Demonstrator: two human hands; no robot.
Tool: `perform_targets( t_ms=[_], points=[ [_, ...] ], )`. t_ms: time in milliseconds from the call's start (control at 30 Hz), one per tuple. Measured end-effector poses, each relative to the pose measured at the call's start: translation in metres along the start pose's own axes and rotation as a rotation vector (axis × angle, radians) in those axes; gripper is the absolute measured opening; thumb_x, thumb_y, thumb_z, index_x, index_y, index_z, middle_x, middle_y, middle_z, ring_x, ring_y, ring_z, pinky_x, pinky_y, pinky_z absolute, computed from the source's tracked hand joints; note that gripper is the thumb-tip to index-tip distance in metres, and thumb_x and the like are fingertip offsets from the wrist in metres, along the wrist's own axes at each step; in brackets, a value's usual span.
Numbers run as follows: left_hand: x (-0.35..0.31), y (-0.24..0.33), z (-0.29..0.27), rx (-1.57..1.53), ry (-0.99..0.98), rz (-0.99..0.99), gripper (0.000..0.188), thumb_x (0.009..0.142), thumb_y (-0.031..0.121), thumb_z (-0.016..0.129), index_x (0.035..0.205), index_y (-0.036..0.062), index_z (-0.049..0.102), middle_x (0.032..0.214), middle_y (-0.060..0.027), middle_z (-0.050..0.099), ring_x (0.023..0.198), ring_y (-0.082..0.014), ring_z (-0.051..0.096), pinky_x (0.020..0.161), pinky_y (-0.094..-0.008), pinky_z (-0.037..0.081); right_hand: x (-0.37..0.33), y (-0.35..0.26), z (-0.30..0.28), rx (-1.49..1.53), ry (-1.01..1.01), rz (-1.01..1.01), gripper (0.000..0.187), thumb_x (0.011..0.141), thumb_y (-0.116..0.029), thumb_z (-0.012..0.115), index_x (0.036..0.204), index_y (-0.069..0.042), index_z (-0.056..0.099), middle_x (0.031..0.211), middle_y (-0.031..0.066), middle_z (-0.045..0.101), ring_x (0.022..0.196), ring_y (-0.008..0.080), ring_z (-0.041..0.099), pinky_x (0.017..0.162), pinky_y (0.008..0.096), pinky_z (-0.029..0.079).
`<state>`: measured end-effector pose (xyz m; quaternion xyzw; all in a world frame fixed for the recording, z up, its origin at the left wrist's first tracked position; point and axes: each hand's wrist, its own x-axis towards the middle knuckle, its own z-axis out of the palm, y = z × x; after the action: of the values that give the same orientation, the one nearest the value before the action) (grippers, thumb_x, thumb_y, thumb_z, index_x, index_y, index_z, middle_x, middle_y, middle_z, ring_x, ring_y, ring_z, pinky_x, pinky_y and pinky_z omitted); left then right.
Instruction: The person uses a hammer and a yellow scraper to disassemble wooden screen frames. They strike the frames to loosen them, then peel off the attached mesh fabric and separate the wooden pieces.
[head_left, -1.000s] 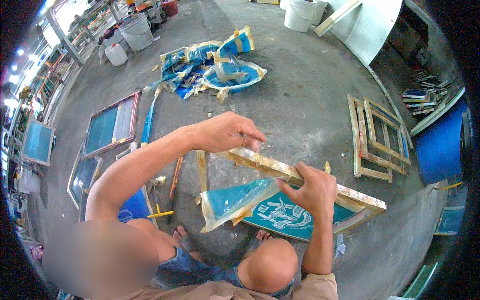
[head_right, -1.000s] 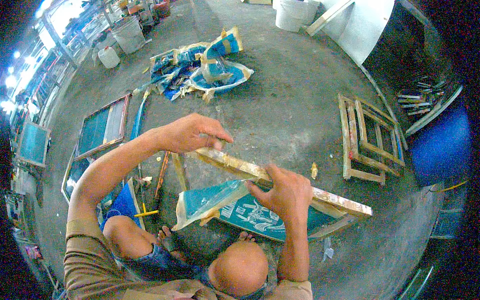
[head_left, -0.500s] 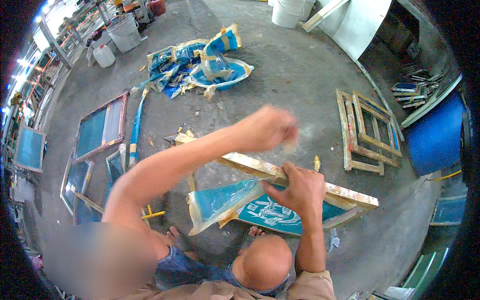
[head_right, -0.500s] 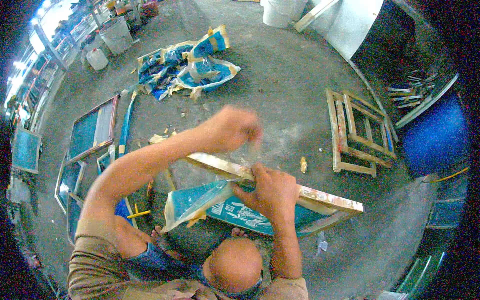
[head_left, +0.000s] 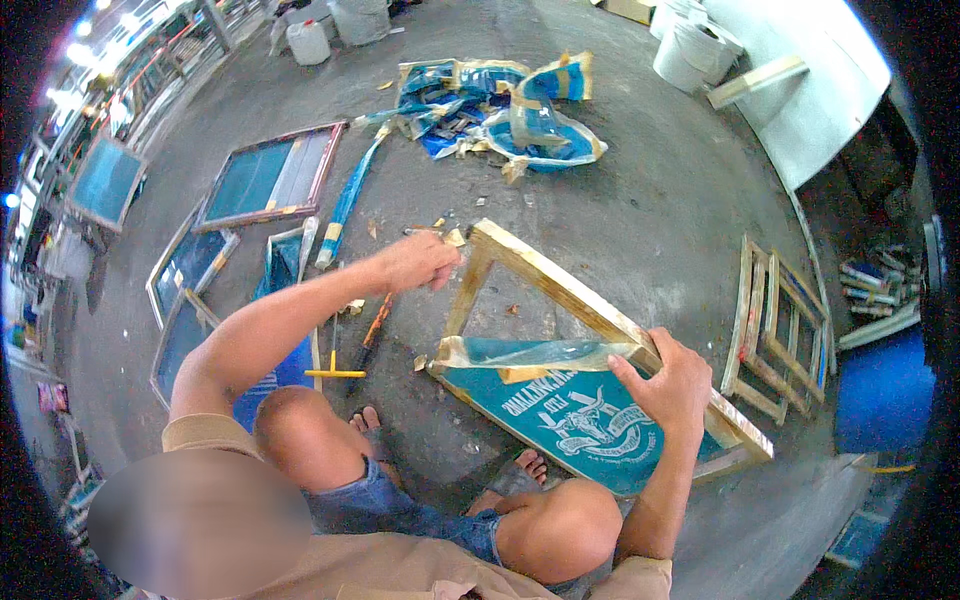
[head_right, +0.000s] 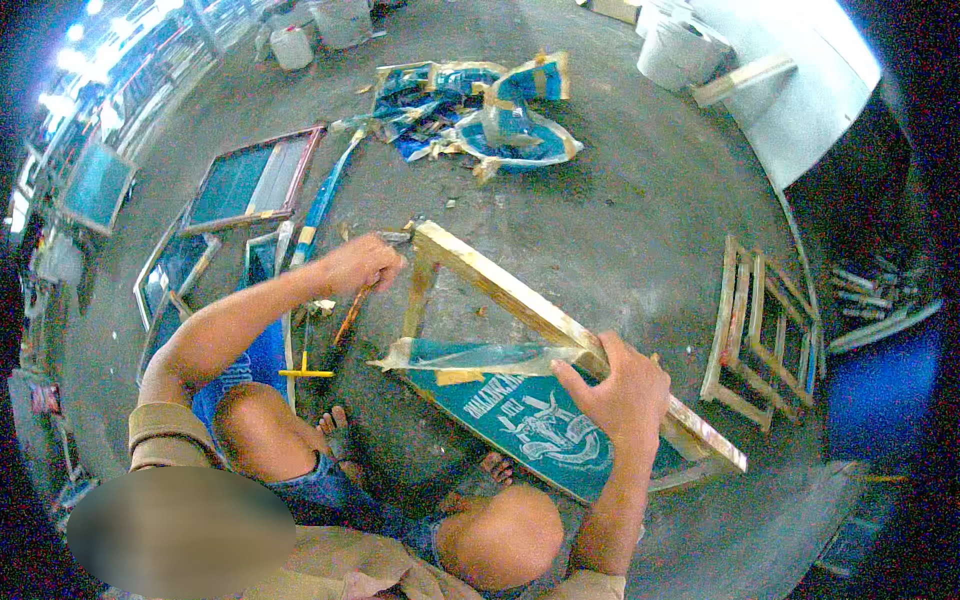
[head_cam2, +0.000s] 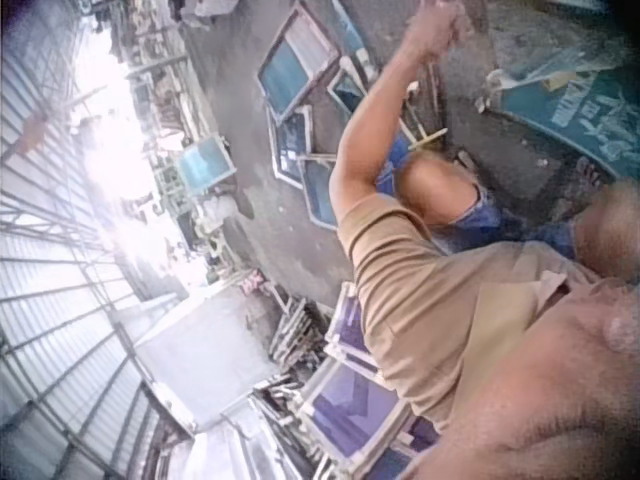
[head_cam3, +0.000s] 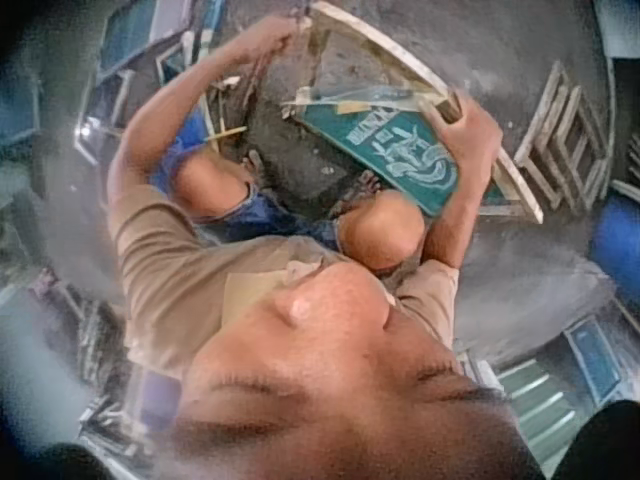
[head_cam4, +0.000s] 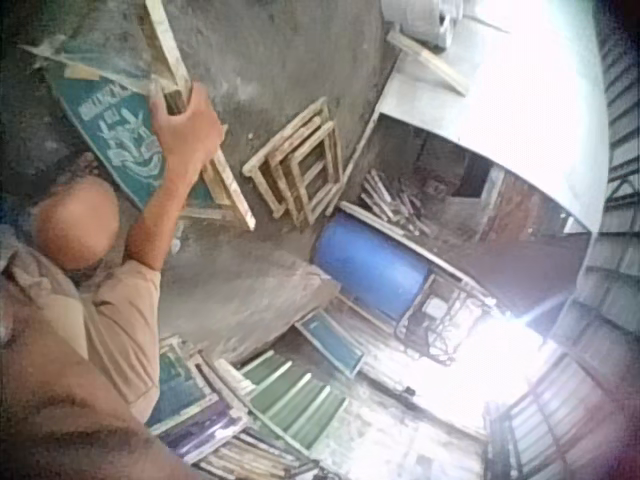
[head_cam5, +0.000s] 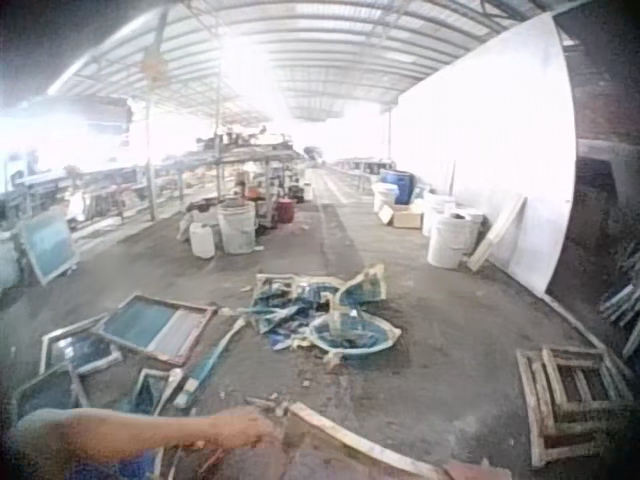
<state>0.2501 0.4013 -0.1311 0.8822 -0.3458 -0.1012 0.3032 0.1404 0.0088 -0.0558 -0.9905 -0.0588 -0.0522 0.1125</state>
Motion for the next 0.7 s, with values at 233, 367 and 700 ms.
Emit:
perform_targets(
  t_ms=[233, 367, 700],
  points=[
    [-0.048, 0.005, 0.102, -1.026, -0.254, -0.913, 0.08, 0.083, 0.082, 0.05, 0.092, 0.0045, 0.067, 0.075, -0.0022, 0.06, 0.051, -0.0125, 0.048, 0.048, -0.0264, 0.041, -0.004, -0.013, -0.023, 0.148, 0.081, 0.162, 0.053, 0.063, -0.05, 0.089, 0.083, -0.005, 0.071, 0.071, 0.0118, 0.068, 0.064, 0.0288, 0.065, 0.062, 0.0388, 0.049],
    [0.008, 0.06, 0.032, -1.187, 0.432, -0.555, 0.051, 0.091, 0.056, 0.064, 0.096, 0.0053, 0.067, 0.082, -0.0023, 0.065, 0.054, -0.0118, 0.056, 0.05, -0.0261, 0.049, -0.001, -0.009, -0.076, 0.309, 0.269, 0.145, 0.051, 0.068, -0.043, 0.087, 0.089, 0.0, 0.07, 0.076, 0.0093, 0.066, 0.065, 0.0191, 0.057, 0.062, 0.0364, 0.047],
    [0.124, 0.215, -0.033, -0.865, 0.489, 0.166, 0.047, 0.1, 0.035, 0.058, 0.072, -0.0034, 0.065, 0.059, -0.0143, 0.064, 0.053, -0.026, 0.065, 0.054, -0.0429, 0.051, -0.12, 0.193, 0.027, 0.81, 0.751, 0.426, 0.03, 0.101, -0.033, 0.05, 0.111, -0.005, 0.057, 0.103, 0.0047, 0.052, 0.099, 0.0172, 0.049, 0.09, 0.0339, 0.044]
  ],
)
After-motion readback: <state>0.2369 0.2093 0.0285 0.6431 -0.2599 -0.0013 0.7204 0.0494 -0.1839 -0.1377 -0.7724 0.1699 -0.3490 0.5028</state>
